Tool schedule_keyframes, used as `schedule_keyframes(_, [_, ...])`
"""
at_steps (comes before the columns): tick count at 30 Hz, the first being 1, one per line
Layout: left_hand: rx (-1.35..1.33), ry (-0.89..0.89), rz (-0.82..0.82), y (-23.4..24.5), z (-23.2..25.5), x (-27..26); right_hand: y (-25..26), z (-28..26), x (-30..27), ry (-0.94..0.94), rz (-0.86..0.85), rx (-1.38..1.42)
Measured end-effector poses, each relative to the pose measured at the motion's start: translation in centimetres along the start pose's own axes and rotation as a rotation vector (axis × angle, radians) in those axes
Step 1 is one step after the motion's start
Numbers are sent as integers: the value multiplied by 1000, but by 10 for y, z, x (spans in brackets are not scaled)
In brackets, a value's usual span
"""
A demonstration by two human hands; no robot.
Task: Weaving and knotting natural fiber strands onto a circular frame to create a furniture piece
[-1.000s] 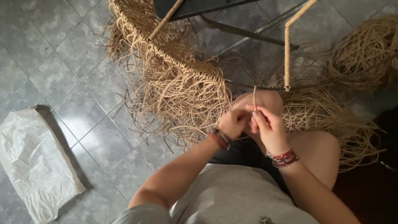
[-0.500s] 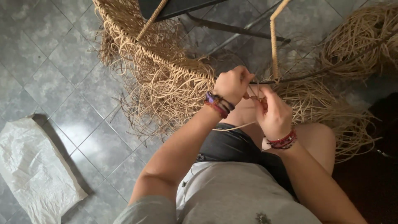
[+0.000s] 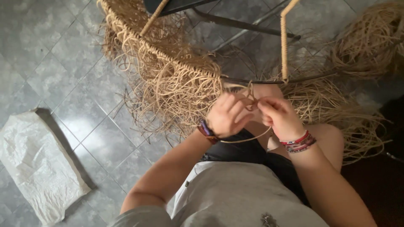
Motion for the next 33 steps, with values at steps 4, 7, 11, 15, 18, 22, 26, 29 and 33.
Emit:
schedule_keyframes(4, [27, -88, -141, -19, -16, -45, -8, 23, 13, -112, -10, 285])
schedule_keyframes(7, [-6, -10, -143, -4, 2, -35, -3, 41, 25, -3, 77, 208])
schedule_keyframes(11, [-24, 39, -257, 15, 3, -44, -10, 54, 27, 106, 59, 190])
schedule_keyframes(15, [-553, 1069, -830, 22, -10, -60, -25, 49, 23, 147, 79, -68])
schedule_keyframes(18, [-889, 1332, -917, 29, -19, -49, -32, 56, 19, 88, 84, 131])
schedule_keyframes(22, [-188, 545, -568, -15, -36, -48, -31, 54, 19, 3, 57, 172])
schedule_keyframes(26, [-73, 318, -935, -6, -42, -61, -29, 39, 17, -21, 9, 139])
schedule_keyframes(29, [51, 94, -1488, 21, -49, -73, -26, 46, 22, -76, 8, 124])
schedule_keyframes(33, [-332, 594, -917, -7, -46, -47, -24, 63, 26, -115, 0, 205])
Point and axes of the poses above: each hand's wrist, its own x-axis towards the middle knuckle, its own y-axis out of the back of the hand, z = x × y, the point moved 2 cm from there along x, towards the middle knuckle, and after that the axes turned 6 degrees about x, right-handed, at the moved point
